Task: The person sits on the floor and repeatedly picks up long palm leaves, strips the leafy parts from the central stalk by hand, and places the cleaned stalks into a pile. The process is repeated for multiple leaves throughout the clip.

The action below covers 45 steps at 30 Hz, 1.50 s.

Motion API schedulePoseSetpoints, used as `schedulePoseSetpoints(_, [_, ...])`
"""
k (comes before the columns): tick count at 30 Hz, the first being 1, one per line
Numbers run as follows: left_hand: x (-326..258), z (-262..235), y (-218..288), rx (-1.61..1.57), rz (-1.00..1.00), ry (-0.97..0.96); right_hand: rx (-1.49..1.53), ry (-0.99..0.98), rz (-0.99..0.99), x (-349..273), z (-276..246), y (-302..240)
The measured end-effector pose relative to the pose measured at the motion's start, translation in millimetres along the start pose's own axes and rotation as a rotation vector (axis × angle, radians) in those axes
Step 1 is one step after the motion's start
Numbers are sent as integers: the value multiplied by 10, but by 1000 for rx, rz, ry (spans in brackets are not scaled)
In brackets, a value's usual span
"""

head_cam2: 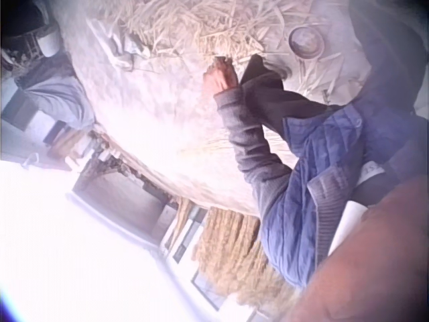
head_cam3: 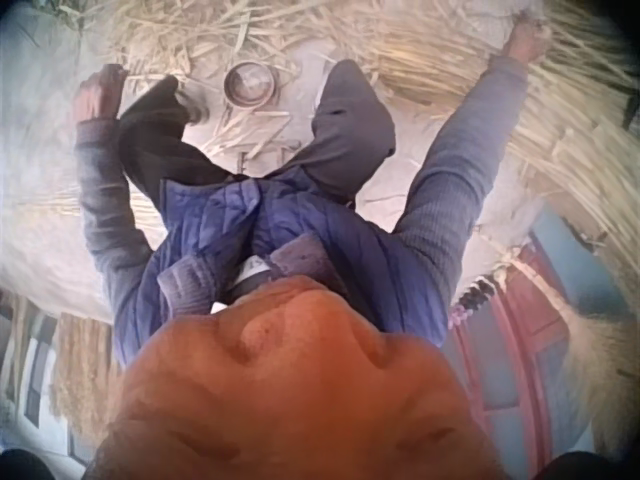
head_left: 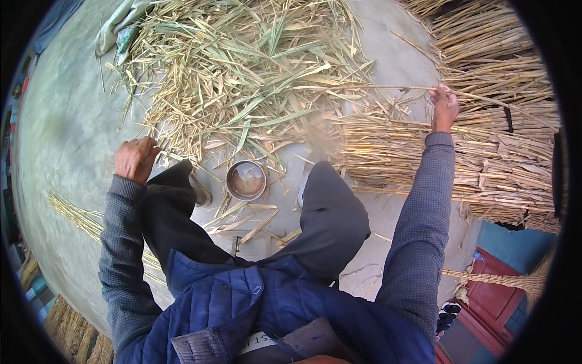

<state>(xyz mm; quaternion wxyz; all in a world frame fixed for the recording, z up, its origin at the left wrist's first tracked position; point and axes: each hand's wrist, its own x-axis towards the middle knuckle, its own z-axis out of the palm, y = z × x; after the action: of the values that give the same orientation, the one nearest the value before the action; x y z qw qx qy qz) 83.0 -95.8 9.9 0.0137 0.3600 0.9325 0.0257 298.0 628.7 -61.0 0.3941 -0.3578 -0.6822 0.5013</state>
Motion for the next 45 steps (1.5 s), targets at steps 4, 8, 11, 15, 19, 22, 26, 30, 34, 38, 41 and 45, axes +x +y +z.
schedulePoseSetpoints(4, [379,46,396,-165,104,69,52,-79,-46,-162,314,-833])
schedulePoseSetpoints(8, [809,77,739,-198,127,260,116,-191,-97,-814,818,-1586])
schedulePoseSetpoints(11, [1035,95,752,-183,169,311,210,-239,-158,-1347,1162,-2031])
schedulePoseSetpoints(15, [1106,87,411,-449,263,211,299,-189,-147,-1791,1411,-2423])
schedulePoseSetpoints(19, [922,137,144,-1089,183,77,319,-122,-101,-1969,1552,-2563])
schedulePoseSetpoints(22, [782,177,56,-1199,152,25,310,-109,-87,-2049,1637,-2571])
schedulePoseSetpoints(26, [743,138,-34,-1454,28,-68,370,-122,-80,-2117,1685,-2534])
schedulePoseSetpoints(30, [813,22,-285,-1723,-161,213,346,-150,-87,-2104,1687,-2394])
schedulePoseSetpoints(34, [895,17,-616,-1513,-206,437,321,-128,-59,-2056,1719,-2220])
schedulePoseSetpoints(38, [1003,158,-490,-272,-90,510,273,-205,-71,-2174,1845,-2189])
schedulePoseSetpoints(41, [1128,131,-191,-345,34,460,264,-343,-58,-2459,2096,-2174])
schedulePoseSetpoints(45, [1202,54,256,-963,244,106,348,-458,-21,-2719,2366,-2184])
